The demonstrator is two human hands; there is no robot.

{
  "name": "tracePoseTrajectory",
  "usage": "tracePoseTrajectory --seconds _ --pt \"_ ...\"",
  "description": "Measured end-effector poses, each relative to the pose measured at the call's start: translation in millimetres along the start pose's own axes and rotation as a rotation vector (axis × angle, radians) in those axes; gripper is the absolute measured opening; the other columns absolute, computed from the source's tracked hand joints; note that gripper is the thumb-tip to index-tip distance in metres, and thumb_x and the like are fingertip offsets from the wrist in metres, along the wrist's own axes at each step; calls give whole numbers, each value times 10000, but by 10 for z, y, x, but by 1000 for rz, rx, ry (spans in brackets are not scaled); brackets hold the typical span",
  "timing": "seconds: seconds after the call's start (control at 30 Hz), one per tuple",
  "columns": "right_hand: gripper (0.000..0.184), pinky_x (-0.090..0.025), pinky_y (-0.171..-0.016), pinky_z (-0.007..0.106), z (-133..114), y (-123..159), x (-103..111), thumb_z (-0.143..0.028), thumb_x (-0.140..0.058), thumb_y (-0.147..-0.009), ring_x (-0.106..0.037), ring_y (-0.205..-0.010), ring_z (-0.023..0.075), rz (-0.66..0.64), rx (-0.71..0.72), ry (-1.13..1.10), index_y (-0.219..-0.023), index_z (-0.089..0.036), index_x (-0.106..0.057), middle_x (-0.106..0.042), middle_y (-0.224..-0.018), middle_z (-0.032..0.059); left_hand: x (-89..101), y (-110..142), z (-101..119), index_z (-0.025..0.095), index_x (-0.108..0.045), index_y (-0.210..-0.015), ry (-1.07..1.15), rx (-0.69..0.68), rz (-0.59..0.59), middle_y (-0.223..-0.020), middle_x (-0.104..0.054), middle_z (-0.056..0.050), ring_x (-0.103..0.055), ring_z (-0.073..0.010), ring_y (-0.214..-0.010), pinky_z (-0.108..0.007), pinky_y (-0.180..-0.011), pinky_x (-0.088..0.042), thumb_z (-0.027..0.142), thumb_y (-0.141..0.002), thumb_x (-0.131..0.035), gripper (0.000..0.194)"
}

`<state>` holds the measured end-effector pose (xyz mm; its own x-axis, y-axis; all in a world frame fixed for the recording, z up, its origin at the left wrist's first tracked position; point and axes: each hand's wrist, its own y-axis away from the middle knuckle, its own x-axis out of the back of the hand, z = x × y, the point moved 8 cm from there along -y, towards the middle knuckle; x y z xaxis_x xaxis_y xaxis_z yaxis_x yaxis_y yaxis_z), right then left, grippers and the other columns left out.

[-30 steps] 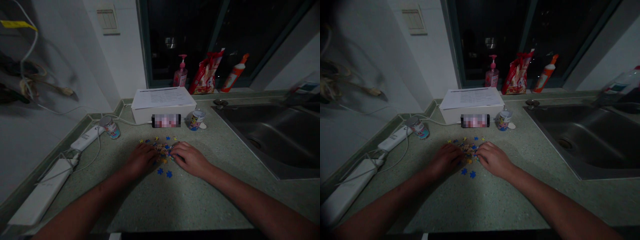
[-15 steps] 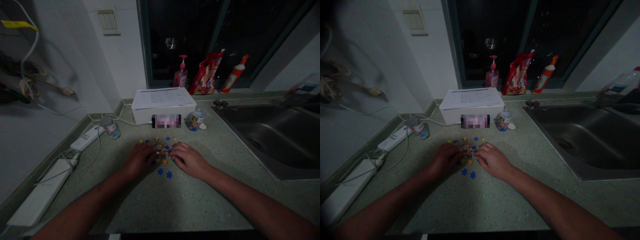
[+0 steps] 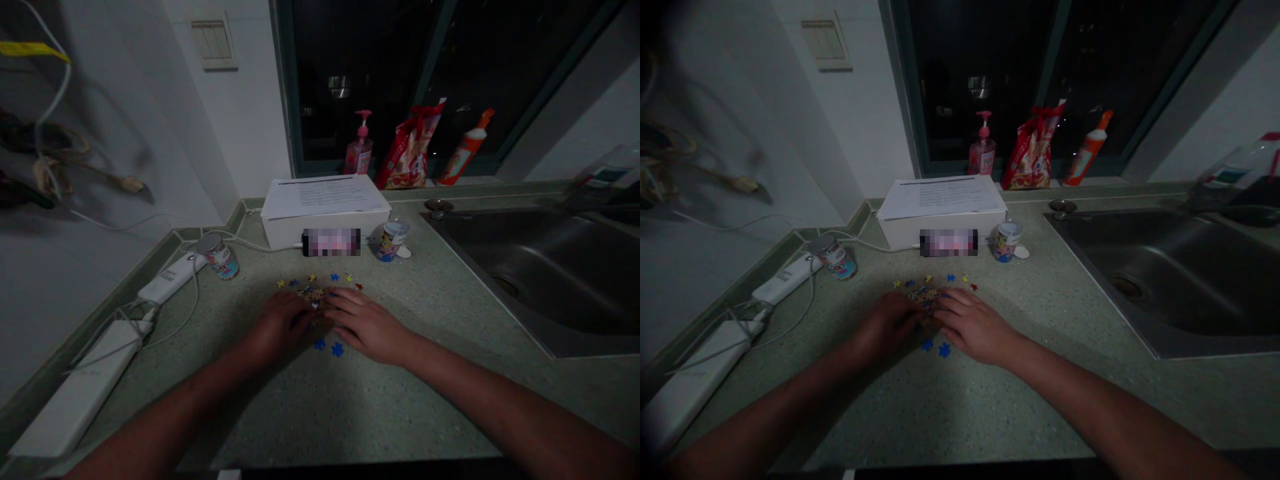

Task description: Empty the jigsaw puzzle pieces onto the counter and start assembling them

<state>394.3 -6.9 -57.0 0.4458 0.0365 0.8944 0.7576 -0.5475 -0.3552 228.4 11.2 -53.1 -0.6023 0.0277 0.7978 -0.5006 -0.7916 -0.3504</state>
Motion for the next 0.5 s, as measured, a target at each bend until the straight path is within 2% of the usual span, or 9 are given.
tracePoseTrajectory --seconds 0.17,0.37,0.5 --pt "305 -410 -1274 555 4 -4 -50 -289 -597 -1084 -423 -1576 325 -51 -12 30 -1347 -191 -715 -557 -1620 162 -34 34 115 254 -776 -1098 -23 -93 -70 -1052 -797 -75 -720 -276 -972 -521 -954 -552 251 -1055 -595 186" --pt "301 -409 -1265 584 48 -28 -40 -292 -594 -1090 -460 -1549 320 -44 -36 37 -1353 -201 -708 -598 -1578 157 114 33 104 277 -764 -1162 -74 -143 -146 -1117 -806 -65 -719 -292 -1041 -507 -953 -544 261 -1076 -572 211" --pt "344 -432 -1248 591 70 -24 -38 -283 -580 -1097 -475 -1538 321 -34 -62 33 -1413 -187 -676 -607 -1569 163 197 37 260 288 -781 -1037 -3 -180 -276 -1042 -805 -40 -726 -255 -973 -446 -930 -541 246 -1074 -584 205"
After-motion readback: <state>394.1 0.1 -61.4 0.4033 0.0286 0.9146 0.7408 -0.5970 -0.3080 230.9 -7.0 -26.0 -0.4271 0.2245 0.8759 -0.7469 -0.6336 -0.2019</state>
